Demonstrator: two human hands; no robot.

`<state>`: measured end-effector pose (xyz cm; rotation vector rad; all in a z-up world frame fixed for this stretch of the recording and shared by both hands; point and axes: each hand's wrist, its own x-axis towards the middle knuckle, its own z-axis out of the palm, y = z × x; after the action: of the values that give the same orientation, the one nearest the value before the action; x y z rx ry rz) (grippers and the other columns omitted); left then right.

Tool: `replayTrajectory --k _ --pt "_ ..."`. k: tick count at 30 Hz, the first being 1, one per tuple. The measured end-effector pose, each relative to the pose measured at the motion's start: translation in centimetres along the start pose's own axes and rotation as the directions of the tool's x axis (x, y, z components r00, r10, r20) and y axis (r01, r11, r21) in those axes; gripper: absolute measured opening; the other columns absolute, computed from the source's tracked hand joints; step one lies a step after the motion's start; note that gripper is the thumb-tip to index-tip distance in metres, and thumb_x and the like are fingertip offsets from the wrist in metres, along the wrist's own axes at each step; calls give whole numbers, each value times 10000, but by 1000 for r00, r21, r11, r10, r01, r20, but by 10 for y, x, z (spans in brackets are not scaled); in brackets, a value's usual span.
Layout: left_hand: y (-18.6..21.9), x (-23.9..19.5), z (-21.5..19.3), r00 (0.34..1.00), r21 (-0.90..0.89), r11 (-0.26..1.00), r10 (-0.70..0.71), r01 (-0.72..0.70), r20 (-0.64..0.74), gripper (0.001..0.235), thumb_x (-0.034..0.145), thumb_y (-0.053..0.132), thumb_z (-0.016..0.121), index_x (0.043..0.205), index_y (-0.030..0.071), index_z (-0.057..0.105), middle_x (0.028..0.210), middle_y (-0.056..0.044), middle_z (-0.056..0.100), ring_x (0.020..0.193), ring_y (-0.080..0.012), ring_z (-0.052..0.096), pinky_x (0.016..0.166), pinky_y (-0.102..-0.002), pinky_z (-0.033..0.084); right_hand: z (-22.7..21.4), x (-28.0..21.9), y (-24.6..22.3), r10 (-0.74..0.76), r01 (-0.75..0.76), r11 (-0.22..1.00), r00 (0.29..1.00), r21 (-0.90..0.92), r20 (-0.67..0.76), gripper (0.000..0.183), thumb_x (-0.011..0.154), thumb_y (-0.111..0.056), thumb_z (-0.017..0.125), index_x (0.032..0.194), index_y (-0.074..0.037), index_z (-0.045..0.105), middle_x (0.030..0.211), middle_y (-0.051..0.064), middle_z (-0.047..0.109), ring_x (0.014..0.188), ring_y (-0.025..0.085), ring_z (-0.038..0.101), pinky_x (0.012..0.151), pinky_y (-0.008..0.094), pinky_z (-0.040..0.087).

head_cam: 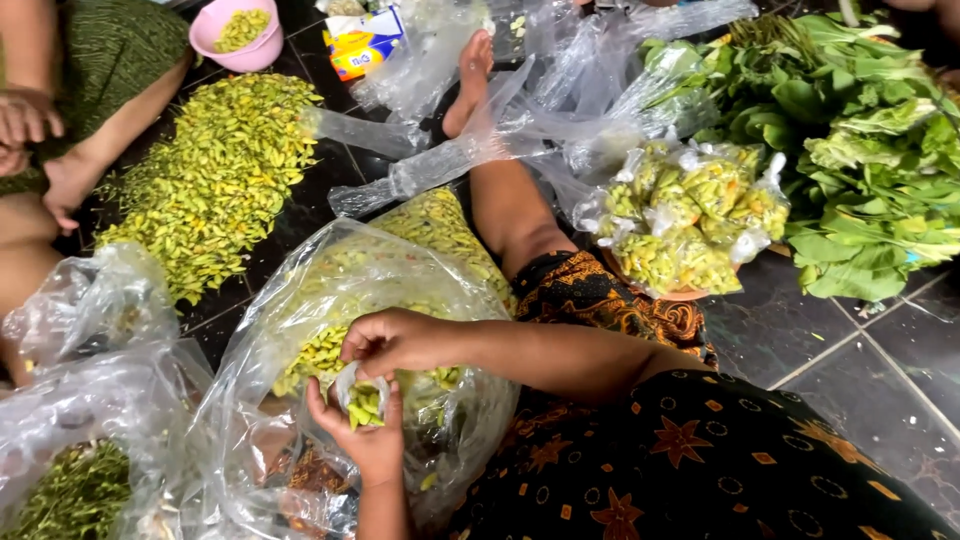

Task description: The person sorts small vegetable buds from a large pile on the floor and places them into smaller plastic bags.

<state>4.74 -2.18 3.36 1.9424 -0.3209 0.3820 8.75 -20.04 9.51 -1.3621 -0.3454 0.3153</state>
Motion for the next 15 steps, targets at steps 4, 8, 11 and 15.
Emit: replayTrajectory --k 4,8,11,15 --pt "5 5 -2 994 -119 987 -107 111 38 1186 697 -23 778 1603 148 32 1361 -281 462 1180 -396 555 1010 -550 456 -2 0 0 -44 42 989 999 140 10 251 891 75 665 1138 52 628 932 112 639 720 121 601 604 203 515" --pt "-33 -3 8 968 -89 974 -190 207 166 1386 598 -25 855 1603 168 -80 1642 -338 23 1391 -502 375 1130 -614 361 -8 0 17 -25 18 990 999 143 48 194 905 76 632 1099 73 633 912 127 640 715 136 596 596 211 507" --pt "-48 -5 14 896 -117 923 -319 368 308 607 738 8 818 1286 -36 560 1115 -162 722 958 -273 740 802 -325 626 -17 5 29 100 -116 962 992 246 76 275 940 21 618 1209 76 613 973 152 662 721 139 606 640 243 527" --pt "-46 -3 10 920 -123 930 -310 346 240 657 803 65 771 1397 -3 498 1167 -147 692 1035 -253 698 959 -349 558 -32 17 66 138 -146 977 989 -155 -61 237 989 -98 534 1168 18 637 1104 167 722 875 234 691 782 359 580"
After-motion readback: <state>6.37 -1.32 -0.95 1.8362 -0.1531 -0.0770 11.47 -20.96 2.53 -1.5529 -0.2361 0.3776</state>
